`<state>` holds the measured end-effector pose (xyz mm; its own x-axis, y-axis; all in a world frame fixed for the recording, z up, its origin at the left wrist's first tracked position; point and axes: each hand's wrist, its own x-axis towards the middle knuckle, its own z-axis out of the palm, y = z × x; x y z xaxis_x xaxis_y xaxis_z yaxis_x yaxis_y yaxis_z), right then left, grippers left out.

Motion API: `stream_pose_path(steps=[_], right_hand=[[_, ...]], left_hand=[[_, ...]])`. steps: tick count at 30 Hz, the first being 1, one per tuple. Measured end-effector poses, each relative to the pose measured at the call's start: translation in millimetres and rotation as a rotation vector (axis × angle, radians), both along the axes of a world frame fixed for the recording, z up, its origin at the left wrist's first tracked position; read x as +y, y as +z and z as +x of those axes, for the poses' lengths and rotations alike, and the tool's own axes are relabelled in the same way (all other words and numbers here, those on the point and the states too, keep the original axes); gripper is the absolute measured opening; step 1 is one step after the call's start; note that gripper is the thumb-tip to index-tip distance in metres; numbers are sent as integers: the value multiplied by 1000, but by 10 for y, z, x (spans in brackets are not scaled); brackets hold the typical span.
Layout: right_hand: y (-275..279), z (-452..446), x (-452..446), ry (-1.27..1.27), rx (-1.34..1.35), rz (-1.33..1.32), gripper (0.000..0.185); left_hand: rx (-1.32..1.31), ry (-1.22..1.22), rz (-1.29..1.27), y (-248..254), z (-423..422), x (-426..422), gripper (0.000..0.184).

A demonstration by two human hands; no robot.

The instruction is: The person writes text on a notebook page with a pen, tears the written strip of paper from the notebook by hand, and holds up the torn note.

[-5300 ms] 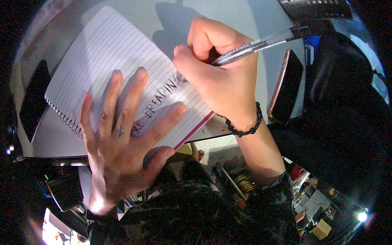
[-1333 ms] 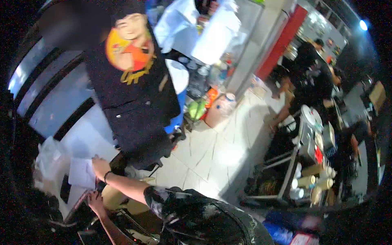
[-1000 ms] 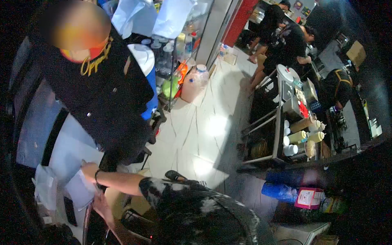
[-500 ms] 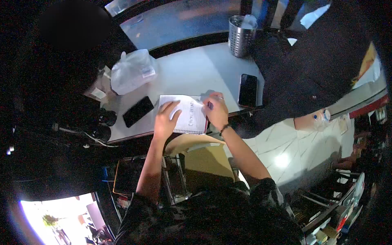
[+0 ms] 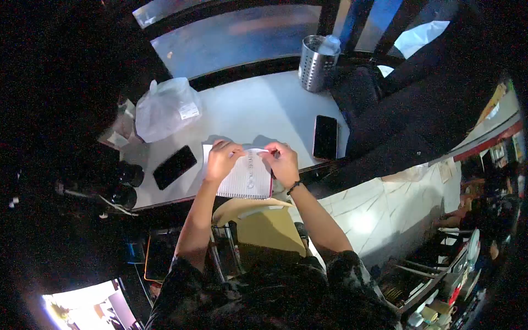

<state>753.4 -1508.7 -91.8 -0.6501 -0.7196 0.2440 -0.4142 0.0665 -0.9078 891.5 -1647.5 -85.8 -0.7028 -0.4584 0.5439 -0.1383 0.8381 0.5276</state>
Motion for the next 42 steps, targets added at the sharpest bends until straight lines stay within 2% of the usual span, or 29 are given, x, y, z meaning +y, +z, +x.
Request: stream_pose_path(steps=[3, 7, 12, 15, 19, 21, 24, 31, 33, 34, 36, 37, 41, 42], right_hand=[[84, 24, -24, -59, -109, 3, 21], [-5, 62, 8, -71, -45, 6, 21], [-107, 68, -1, -54, -25, -32, 16], [-156, 40, 6, -38, 71, -96, 15], [-175, 46, 4, -32, 14, -108, 11], [-133, 56, 5, -3, 290, -77, 9], [-140, 65, -3, 74, 346, -106, 9], [-173, 22, -28, 79, 394, -71, 10], [-104, -29, -22, 126, -90, 94, 12], [-102, -90, -30, 125, -91, 93, 12], [-133, -244, -8, 334, -482, -17, 12], [-129, -288, 26, 397, -576, -57, 14], [-41, -339, 69, 469, -598, -36, 17], [-43, -345, 72, 466, -597, -19, 19]], left_hand=[[55, -35, -92, 3, -5, -1, 10], [63, -50, -124, -49, 11, -17, 10], [-10, -34, -173, -171, 28, -11, 20], [37, 22, -267, -137, 30, 28, 21], [64, 11, -326, -75, 37, 33, 16], [47, 31, -285, -76, 57, 61, 12], [26, 28, -277, -100, 56, 96, 15], [24, -11, -315, -19, 13, 230, 15], [87, 125, -56, -33, -34, 340, 17], [86, 125, -57, -47, -75, 417, 17], [110, 193, 386, 124, -182, 664, 18], [112, 207, 404, 127, -230, 721, 23], [120, 238, 499, 113, -322, 822, 23], [145, 232, 608, 77, -321, 810, 23]])
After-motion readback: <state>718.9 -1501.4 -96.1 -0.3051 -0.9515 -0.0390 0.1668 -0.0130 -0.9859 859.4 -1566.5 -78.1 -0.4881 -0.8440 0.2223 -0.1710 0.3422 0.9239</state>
